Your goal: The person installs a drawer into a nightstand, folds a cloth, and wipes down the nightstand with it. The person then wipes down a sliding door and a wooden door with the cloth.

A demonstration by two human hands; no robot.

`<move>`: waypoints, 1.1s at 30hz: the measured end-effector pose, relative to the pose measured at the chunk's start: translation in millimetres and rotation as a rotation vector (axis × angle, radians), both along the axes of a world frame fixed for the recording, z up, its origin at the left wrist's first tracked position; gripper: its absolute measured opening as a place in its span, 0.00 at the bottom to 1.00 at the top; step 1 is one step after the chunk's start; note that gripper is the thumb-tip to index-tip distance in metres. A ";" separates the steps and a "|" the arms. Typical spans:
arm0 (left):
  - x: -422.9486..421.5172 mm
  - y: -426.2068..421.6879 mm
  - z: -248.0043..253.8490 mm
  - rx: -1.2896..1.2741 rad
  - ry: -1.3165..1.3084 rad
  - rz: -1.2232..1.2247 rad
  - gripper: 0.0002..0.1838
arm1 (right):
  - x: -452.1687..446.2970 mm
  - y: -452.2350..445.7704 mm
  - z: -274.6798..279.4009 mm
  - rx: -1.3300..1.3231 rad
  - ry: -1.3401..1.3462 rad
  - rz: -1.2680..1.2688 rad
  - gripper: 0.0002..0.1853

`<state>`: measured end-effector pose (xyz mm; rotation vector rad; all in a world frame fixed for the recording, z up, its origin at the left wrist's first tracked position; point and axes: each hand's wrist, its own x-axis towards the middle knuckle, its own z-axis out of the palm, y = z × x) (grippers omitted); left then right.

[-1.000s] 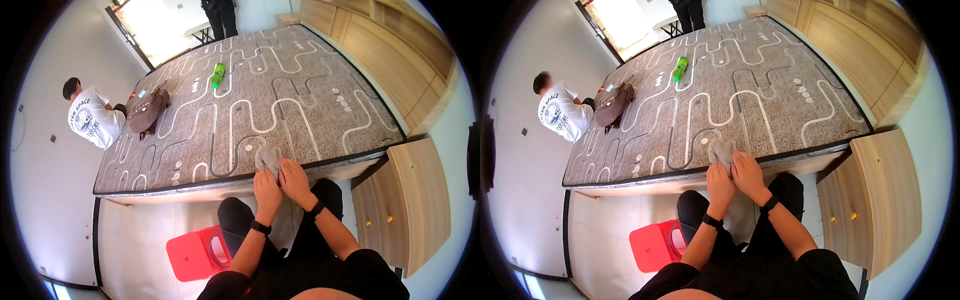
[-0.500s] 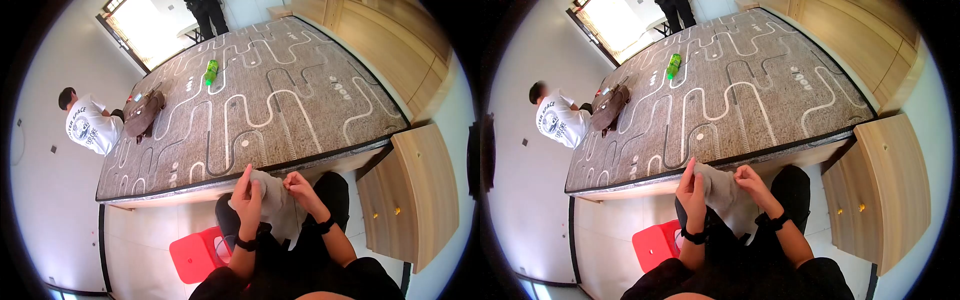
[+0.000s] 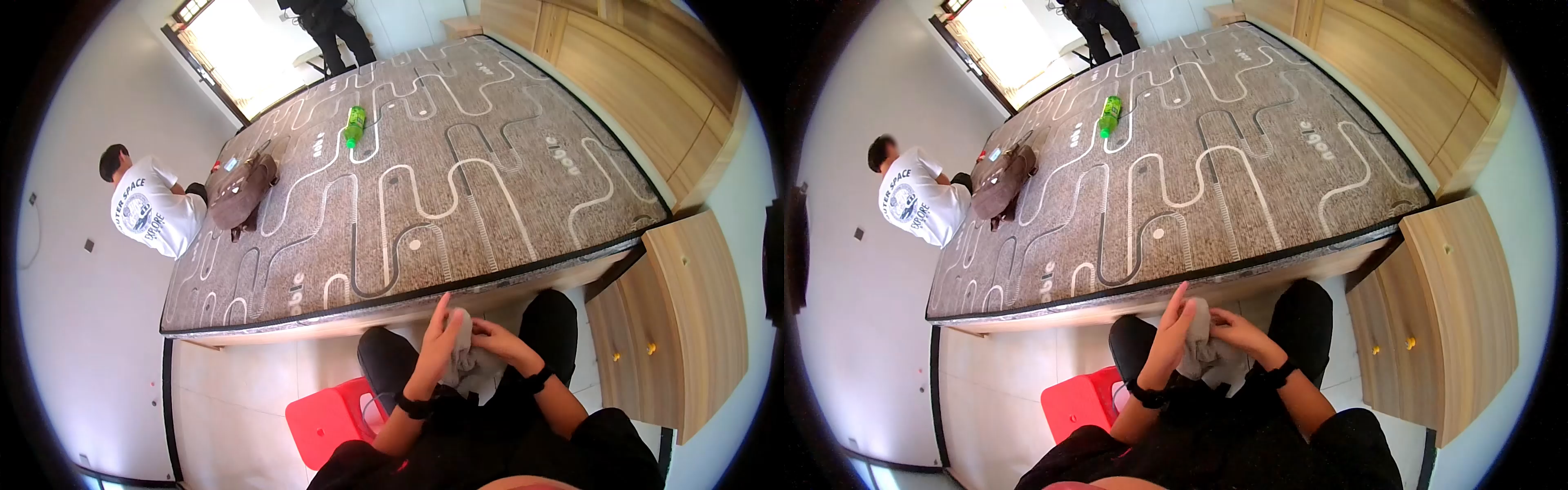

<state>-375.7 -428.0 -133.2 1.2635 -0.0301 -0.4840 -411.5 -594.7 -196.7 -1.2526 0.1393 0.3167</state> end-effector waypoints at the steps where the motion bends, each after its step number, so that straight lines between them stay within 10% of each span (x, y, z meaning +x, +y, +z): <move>1: 0.1 8.2 -10.2 -0.003 -0.008 -0.001 0.32 | -1.0 -3.4 3.4 -0.003 -0.008 -0.001 0.19; 11: -38.9 35.8 -91.5 -0.460 0.722 -0.171 0.31 | -22.2 -6.0 20.1 0.107 -0.331 -0.212 0.19; 16: -49.5 11.6 -34.0 -0.227 0.290 -0.005 0.46 | -27.6 -16.6 51.5 0.002 -0.350 -0.206 0.12; 19: -49.4 4.0 5.4 -0.120 -0.069 0.024 0.47 | -36.4 -28.7 49.4 -0.655 -0.278 -0.260 0.11; 23: -49.0 -8.2 5.1 0.324 -0.553 -0.083 0.54 | -39.4 -8.3 4.0 -0.065 -0.127 -0.055 0.31; 33: -48.9 3.1 37.1 0.050 -0.409 0.108 0.54 | -45.8 34.4 5.0 0.356 0.176 0.020 0.32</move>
